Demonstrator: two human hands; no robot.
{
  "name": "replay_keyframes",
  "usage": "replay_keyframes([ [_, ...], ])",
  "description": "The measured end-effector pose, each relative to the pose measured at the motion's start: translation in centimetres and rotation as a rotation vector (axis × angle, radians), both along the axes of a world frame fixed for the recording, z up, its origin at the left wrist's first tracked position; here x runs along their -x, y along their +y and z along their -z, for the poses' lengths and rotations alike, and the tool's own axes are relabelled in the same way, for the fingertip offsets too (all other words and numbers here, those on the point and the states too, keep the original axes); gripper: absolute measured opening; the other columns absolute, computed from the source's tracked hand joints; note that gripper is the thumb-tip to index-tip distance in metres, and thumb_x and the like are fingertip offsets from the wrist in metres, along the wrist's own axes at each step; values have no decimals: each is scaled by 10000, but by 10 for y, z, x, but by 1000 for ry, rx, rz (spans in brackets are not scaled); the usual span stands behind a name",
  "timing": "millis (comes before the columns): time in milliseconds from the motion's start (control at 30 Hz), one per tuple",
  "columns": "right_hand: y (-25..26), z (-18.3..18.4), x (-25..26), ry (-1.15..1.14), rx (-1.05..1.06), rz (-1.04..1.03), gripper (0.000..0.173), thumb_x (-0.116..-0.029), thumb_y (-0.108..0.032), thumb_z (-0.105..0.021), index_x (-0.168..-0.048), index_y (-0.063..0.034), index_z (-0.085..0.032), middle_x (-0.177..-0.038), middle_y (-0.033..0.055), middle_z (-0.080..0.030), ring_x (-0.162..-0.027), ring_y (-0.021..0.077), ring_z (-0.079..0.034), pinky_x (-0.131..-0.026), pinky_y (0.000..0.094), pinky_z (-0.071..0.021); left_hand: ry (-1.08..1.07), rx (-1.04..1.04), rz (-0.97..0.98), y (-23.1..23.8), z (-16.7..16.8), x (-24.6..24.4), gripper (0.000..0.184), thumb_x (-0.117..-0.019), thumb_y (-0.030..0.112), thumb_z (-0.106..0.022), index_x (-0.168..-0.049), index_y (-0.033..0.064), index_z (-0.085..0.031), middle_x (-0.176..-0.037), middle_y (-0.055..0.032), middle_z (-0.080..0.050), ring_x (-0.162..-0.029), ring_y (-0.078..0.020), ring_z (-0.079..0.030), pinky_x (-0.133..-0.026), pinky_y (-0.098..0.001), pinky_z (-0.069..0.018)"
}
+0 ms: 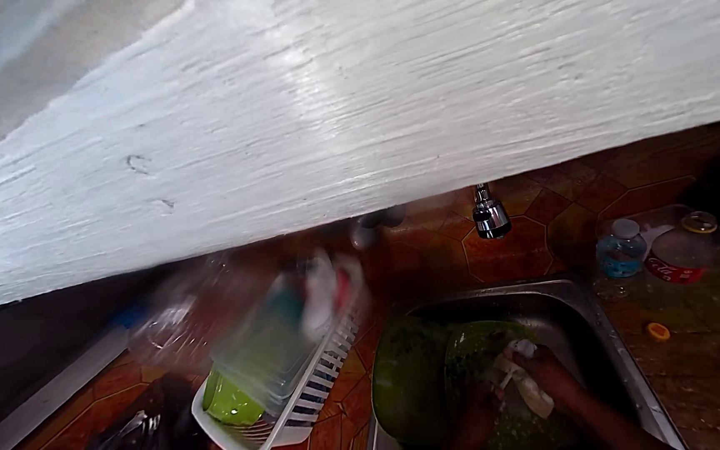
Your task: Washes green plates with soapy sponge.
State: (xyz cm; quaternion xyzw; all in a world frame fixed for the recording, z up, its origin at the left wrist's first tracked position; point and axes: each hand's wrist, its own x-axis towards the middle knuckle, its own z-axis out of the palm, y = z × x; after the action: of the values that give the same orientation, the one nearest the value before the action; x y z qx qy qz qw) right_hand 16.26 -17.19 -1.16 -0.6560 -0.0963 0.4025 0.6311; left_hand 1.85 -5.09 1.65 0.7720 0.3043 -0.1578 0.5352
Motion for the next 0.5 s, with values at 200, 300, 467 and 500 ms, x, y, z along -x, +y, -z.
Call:
replay_keyframes([
  [200, 3, -1, -12, -281, 51, -14, 246, -1016, -210, -650, -1086, 20, -703, -999, 133, -711, -939, 179, -669, -912, 390, -535, 25, -24, -16, 15, -17, 26, 323, -1094, 195, -440, -1241, -42, -603, -988, -119, -628, -813, -159, -588, -757, -338, -512],
  [300, 0, -5, -28, -474, 190, -52, 269, -1019, -205, -643, -1075, 50, -706, -1005, 205, -707, -970, 291, -672, -934, 480, -515, 96, -217, -152, 25, -39, 43, 350, -1094, 125, -424, -1332, -92, -562, -1239, -273, -631, -1114, -354, -634, -1003, -485, -498],
  [467, -6, -13, -26, -570, 608, -392, 440, -1014, -305, -639, -1267, 54, -622, -1244, 266, -654, -1183, 411, -637, -1027, 572, -485, 441, -664, -124, 47, -22, 64, 384, -1071, 150, -441, -1332, -86, -593, -1324, -291, -622, -1278, -426, -585, -1101, -544, -442],
  [500, -6, -15, -22, -605, 690, -445, 439, -1014, -286, -636, -1294, 50, -608, -1311, 261, -622, -1191, 418, -633, -1014, 570, -497, 494, -674, -103, 46, -21, 64, 390, -1071, 137, -424, -1350, -88, -578, -1343, -288, -614, -1293, -425, -577, -1106, -541, -439],
])
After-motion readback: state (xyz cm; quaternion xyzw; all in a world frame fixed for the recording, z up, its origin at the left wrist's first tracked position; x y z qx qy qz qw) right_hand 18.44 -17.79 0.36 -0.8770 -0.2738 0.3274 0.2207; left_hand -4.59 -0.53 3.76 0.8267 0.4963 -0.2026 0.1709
